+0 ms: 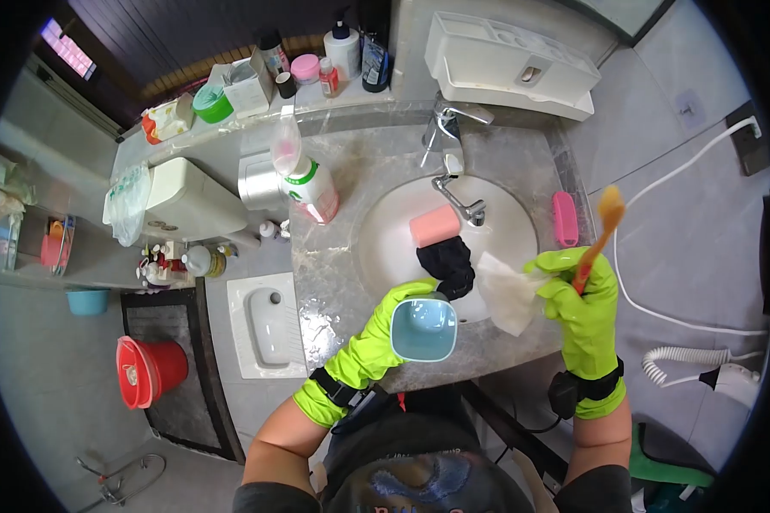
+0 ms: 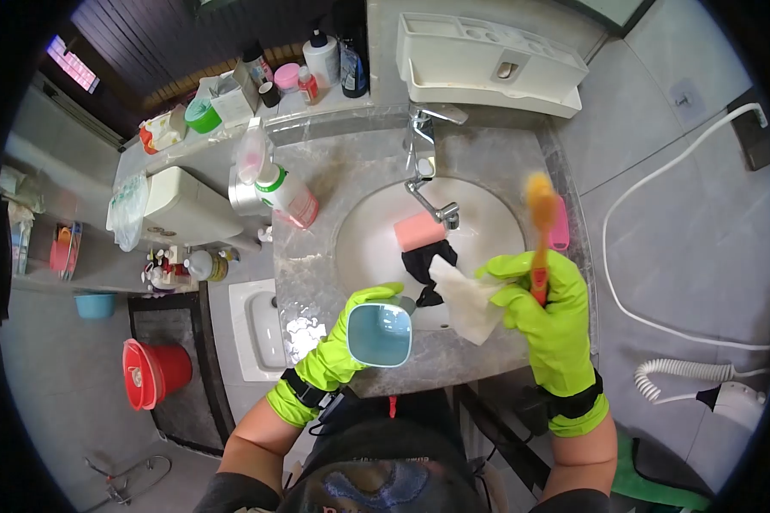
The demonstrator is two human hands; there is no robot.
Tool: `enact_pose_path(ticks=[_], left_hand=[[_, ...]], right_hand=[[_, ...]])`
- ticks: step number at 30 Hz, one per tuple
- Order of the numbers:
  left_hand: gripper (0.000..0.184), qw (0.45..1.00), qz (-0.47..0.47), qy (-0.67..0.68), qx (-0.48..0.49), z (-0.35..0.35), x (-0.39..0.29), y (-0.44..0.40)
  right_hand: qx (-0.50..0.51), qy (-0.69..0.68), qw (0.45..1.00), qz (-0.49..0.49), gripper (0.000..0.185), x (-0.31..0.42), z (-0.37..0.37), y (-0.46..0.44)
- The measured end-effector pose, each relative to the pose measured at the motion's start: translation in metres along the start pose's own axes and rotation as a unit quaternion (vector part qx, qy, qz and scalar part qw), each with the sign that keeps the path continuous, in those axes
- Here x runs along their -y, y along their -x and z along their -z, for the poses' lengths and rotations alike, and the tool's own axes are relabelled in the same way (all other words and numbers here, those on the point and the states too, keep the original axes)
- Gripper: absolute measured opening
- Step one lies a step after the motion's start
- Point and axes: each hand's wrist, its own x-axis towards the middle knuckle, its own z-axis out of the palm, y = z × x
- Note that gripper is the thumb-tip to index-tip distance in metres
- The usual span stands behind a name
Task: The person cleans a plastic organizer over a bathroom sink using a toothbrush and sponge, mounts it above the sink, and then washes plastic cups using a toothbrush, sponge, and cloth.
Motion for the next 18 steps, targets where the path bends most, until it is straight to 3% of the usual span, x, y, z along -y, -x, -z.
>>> enact_pose_path(ticks=[4, 5, 7, 8, 9, 10, 11, 12, 13, 14, 16, 18], left_hand=[[0.089, 0.984, -0.070, -0.137, 0.087, 0.005, -0.010, -0.006], [0.090, 0.994, -0.012, -0.087, 0.066, 0.001, -0.008, -0.006], [0.091, 0.992, -0.018, -0.116, 0.056, 0.001, 0.004, -0.011], [0.091, 0.990, -0.021, -0.130, 0.051, 0.002, 0.008, -0.013], [0.096, 0.986, -0.018, -0.111, 0.125, 0.005, 0.000, -0.017], [0.095, 0.987, -0.019, -0.120, 0.104, 0.002, -0.001, -0.015], [0.095, 0.988, -0.021, -0.129, 0.081, -0.002, -0.003, -0.011], [0.095, 0.988, -0.025, -0.139, 0.059, -0.006, -0.008, -0.009], [0.097, 0.995, 0.043, -0.050, 0.071, -0.012, -0.027, -0.004], [0.097, 0.994, 0.031, -0.077, 0.065, -0.007, -0.027, -0.004], [0.095, 0.990, 0.012, -0.132, 0.055, 0.001, -0.026, -0.004], [0.094, 0.991, 0.016, -0.107, 0.073, 0.005, -0.031, -0.003]], right_hand=[[-0.018, -0.029, 0.999, -0.002, 0.027, 0.004, -0.009, 0.008], [-0.009, -0.041, 0.999, -0.001, 0.027, 0.006, -0.014, 0.011], [0.049, -0.076, 0.996, -0.026, 0.030, 0.007, -0.016, 0.012], [0.068, -0.049, 0.995, -0.046, 0.034, 0.004, -0.018, 0.009], [0.087, -0.022, 0.994, -0.066, 0.039, -0.003, -0.022, 0.003], [0.106, 0.004, 0.991, -0.085, 0.044, -0.012, -0.024, -0.002], [0.125, 0.056, 0.990, -0.043, 0.058, -0.027, -0.016, -0.007], [0.140, 0.121, 0.983, -0.010, 0.058, -0.019, -0.011, -0.008], [0.157, 0.185, 0.970, 0.023, 0.058, -0.005, -0.007, -0.008], [0.173, 0.246, 0.952, 0.055, 0.058, 0.001, -0.004, -0.008], [0.195, 0.333, 0.885, 0.261, 0.053, -0.005, 0.003, -0.015], [0.265, 0.500, 0.766, 0.304, 0.049, 0.022, 0.017, -0.018]])
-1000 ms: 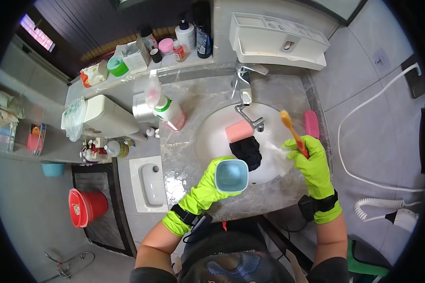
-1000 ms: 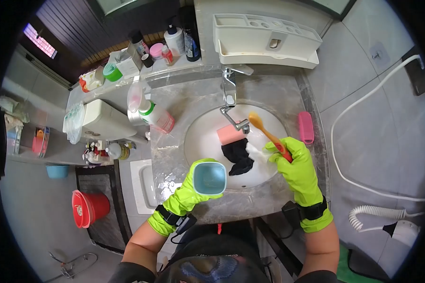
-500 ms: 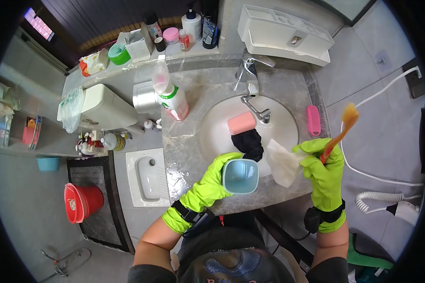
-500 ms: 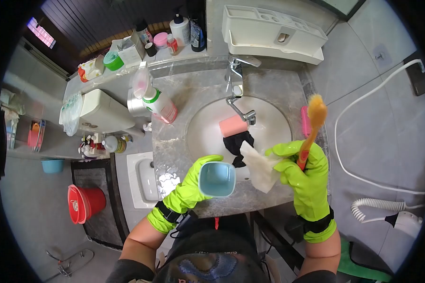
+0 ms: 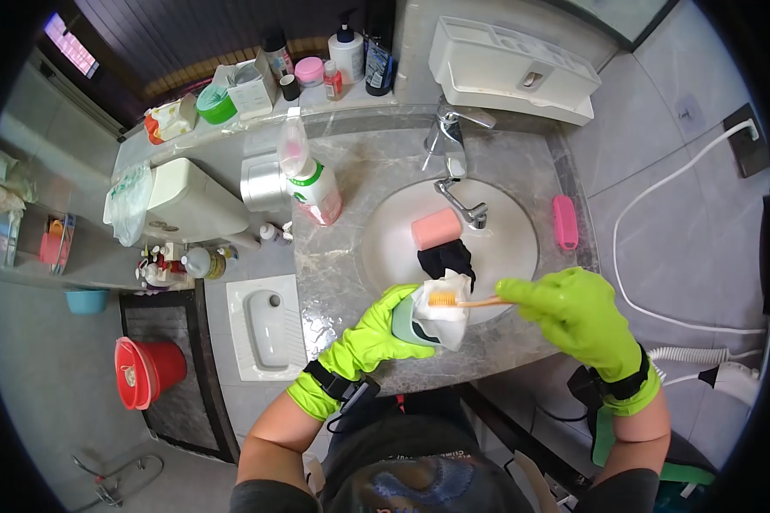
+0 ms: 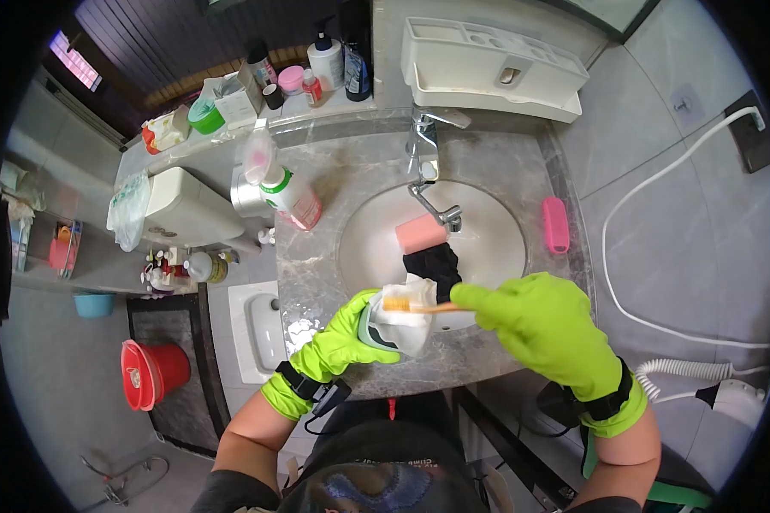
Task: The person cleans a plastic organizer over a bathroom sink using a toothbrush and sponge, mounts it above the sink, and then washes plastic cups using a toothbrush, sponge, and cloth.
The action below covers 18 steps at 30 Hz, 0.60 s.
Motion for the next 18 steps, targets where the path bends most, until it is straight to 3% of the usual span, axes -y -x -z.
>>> enact_pose_path(ticks=[4, 5, 7, 10, 11, 14, 15, 18], left_hand=[[0.089, 0.997, 0.044, -0.026, 0.060, 0.002, -0.014, -0.009], [0.084, 0.994, -0.003, -0.090, 0.062, -0.002, -0.015, -0.012], [0.083, 0.991, 0.036, -0.091, 0.089, -0.012, -0.016, -0.021], [0.081, 0.990, 0.054, -0.086, 0.096, -0.009, -0.006, -0.025], [0.082, 0.991, 0.053, -0.080, 0.093, -0.003, -0.003, -0.025], [0.075, 0.995, 0.090, -0.029, 0.026, 0.002, 0.001, -0.019], [0.073, 0.993, 0.115, -0.002, 0.020, -0.005, -0.021, -0.020], [0.066, 0.990, 0.140, 0.006, 0.035, -0.002, -0.023, -0.020]], right_hand=[[0.070, 0.150, 0.983, 0.076, 0.022, 0.017, -0.008, -0.019], [0.100, 0.196, 0.972, 0.082, 0.026, 0.015, -0.026, -0.020], [0.158, 0.292, 0.939, 0.094, 0.033, 0.002, -0.066, -0.024], [0.153, 0.038, 0.976, 0.152, 0.017, -0.012, -0.070, -0.030], [0.221, 0.050, 0.967, 0.117, 0.028, -0.008, -0.068, -0.026], [0.125, -0.067, 0.990, 0.026, 0.037, -0.013, -0.085, -0.015], [0.117, -0.055, 0.992, 0.009, 0.044, -0.020, -0.092, -0.015], [0.076, -0.056, 0.995, 0.013, 0.040, -0.035, -0.100, -0.029]])
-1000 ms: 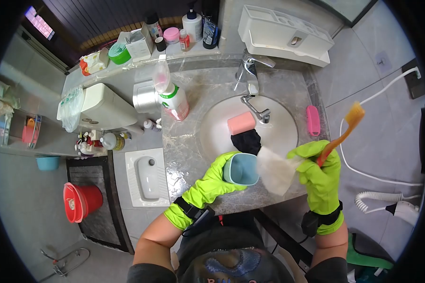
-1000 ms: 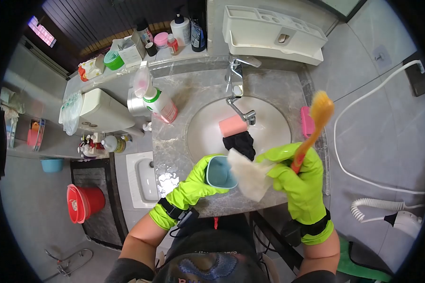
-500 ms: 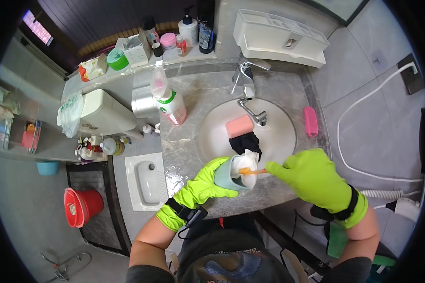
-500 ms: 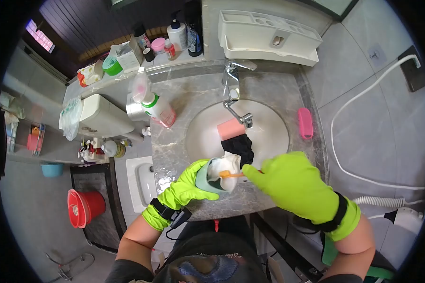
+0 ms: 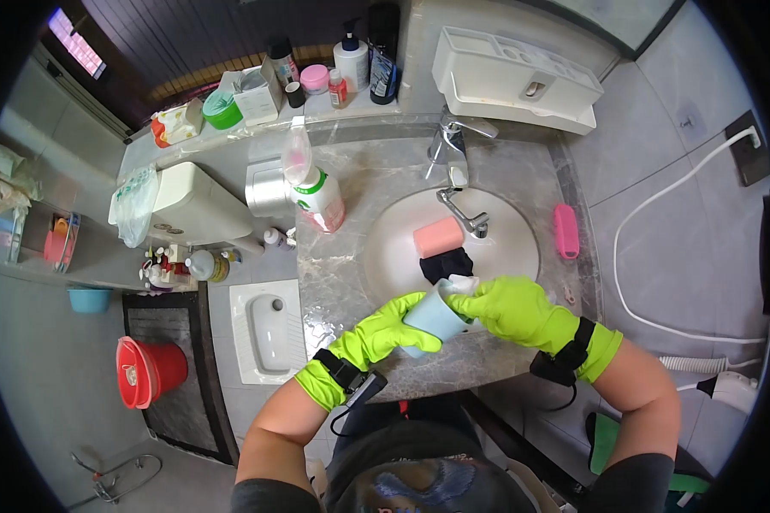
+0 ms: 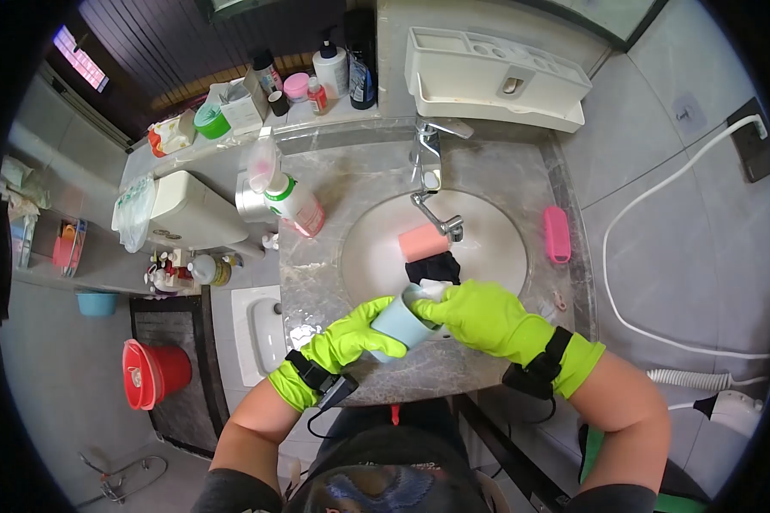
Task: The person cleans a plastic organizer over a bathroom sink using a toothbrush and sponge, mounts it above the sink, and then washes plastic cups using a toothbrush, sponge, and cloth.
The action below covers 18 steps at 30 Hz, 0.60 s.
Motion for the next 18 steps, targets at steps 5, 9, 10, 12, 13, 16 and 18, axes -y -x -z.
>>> enact_pose_path(ticks=[5, 9, 10, 12, 13, 16, 18], left_hand=[[0.065, 0.998, 0.045, -0.024, 0.023, 0.011, 0.000, 0.000], [0.063, 0.998, 0.022, -0.059, 0.003, 0.000, -0.007, 0.006], [0.065, 0.996, -0.001, -0.083, 0.019, -0.007, -0.009, 0.003], [0.070, 0.989, -0.046, -0.132, 0.050, -0.018, -0.011, -0.004], [0.071, 0.946, -0.146, -0.283, 0.066, -0.016, -0.010, -0.011], [0.077, 0.978, -0.094, -0.181, 0.042, -0.009, -0.005, -0.008], [0.082, 0.993, -0.086, -0.078, 0.023, -0.004, -0.007, -0.012]], right_hand=[[0.064, 0.172, 0.983, 0.001, 0.033, 0.010, 0.043, 0.008], [0.080, 0.175, 0.979, 0.064, 0.030, 0.011, 0.057, 0.017], [0.076, 0.158, 0.981, 0.082, 0.030, 0.007, 0.051, 0.020], [0.105, 0.155, 0.978, 0.089, 0.030, 0.003, 0.031, 0.014], [0.119, 0.152, 0.977, 0.094, 0.030, 0.005, 0.025, 0.010], [0.235, 0.098, 0.966, 0.035, 0.033, 0.016, 0.035, 0.005], [0.173, 0.079, 0.981, 0.037, 0.034, 0.016, 0.034, 0.008]])
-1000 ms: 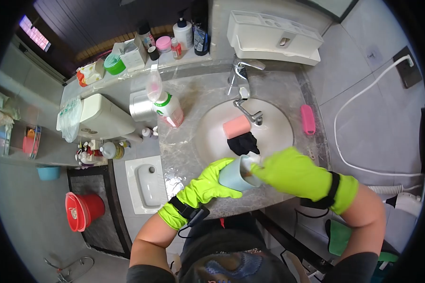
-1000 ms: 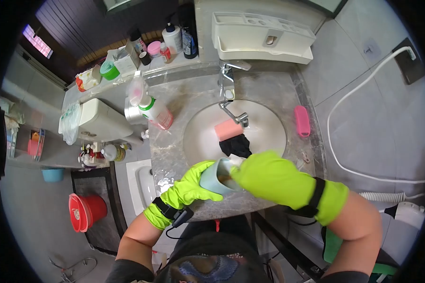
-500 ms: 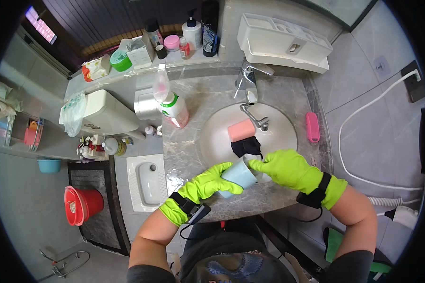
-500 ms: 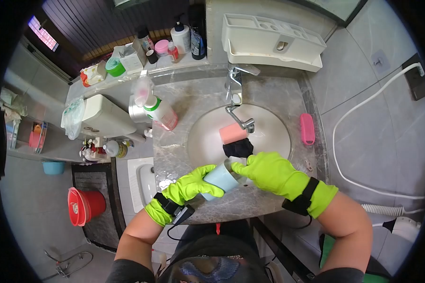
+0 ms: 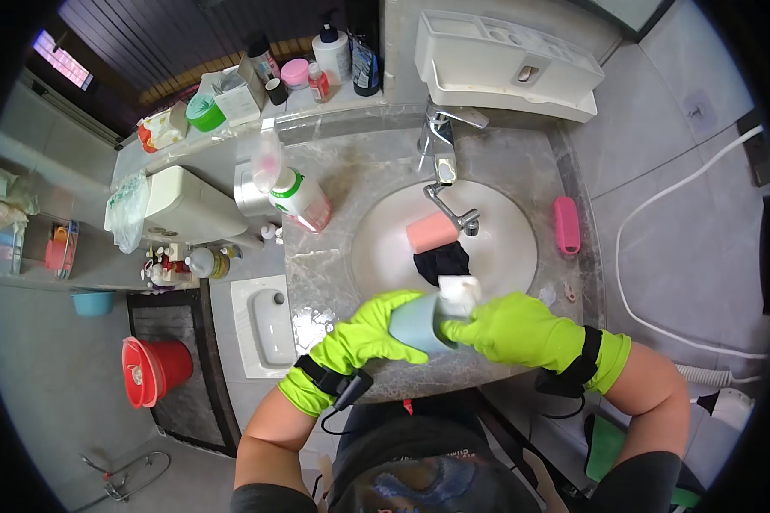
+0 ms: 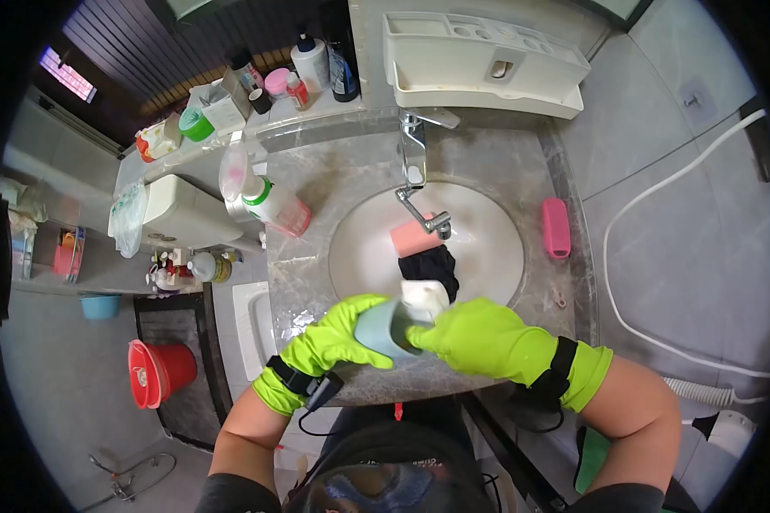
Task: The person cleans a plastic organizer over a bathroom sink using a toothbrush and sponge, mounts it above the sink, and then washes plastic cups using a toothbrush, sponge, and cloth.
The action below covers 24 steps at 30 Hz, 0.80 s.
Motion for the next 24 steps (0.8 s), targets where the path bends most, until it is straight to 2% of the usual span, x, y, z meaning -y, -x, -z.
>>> enact_pose_path(ticks=[2, 4, 8, 9, 11, 12, 14, 16, 18, 20, 22, 24], left_hand=[[0.091, 0.998, 0.053, 0.033, -0.005, 0.006, -0.009, 0.009], [0.095, 0.998, 0.038, -0.025, -0.049, 0.014, 0.004, 0.017], [0.101, 0.995, 0.001, -0.040, -0.092, 0.018, 0.012, 0.031], [0.103, 0.990, 0.023, -0.081, -0.117, 0.015, 0.009, 0.035], [0.098, 0.989, -0.041, -0.075, -0.119, 0.008, 0.004, 0.030], [0.096, 0.987, -0.074, -0.071, -0.121, 0.006, 0.004, 0.028], [0.092, 0.984, -0.078, -0.100, -0.126, 0.005, 0.002, 0.026], [0.085, 0.976, -0.071, -0.152, -0.142, 0.004, -0.001, 0.025], [0.089, 0.982, -0.056, -0.156, -0.085, 0.018, 0.009, 0.023], [0.091, 0.986, -0.038, -0.146, -0.070, 0.026, 0.016, 0.027], [0.089, 0.988, -0.019, -0.121, -0.098, 0.018, 0.006, 0.031], [0.088, 0.995, -0.025, -0.049, -0.088, 0.008, -0.010, 0.029]], right_hand=[[-0.079, 0.003, 0.997, 0.004, 0.034, -0.003, 0.003, 0.002], [-0.173, 0.016, 0.985, 0.014, 0.035, -0.006, 0.019, 0.007], [-0.163, 0.145, 0.976, -0.002, 0.037, 0.007, 0.082, 0.030], [-0.187, 0.155, 0.970, -0.010, 0.038, 0.009, 0.092, 0.035], [-0.235, 0.179, 0.955, -0.026, 0.039, 0.010, 0.106, 0.040], [-0.225, 0.188, 0.955, -0.045, 0.039, 0.007, 0.106, 0.041], [-0.203, 0.207, 0.954, -0.081, 0.039, -0.003, 0.101, 0.044], [-0.198, 0.175, 0.962, -0.062, 0.038, -0.001, 0.095, 0.042], [-0.166, 0.154, 0.973, -0.048, 0.038, 0.011, 0.106, 0.040], [-0.156, 0.099, 0.983, -0.011, 0.034, 0.011, 0.106, 0.041], [-0.130, 0.060, 0.990, 0.010, 0.032, 0.018, 0.106, 0.035], [-0.120, 0.078, 0.989, 0.037, 0.028, 0.022, 0.099, 0.022]])
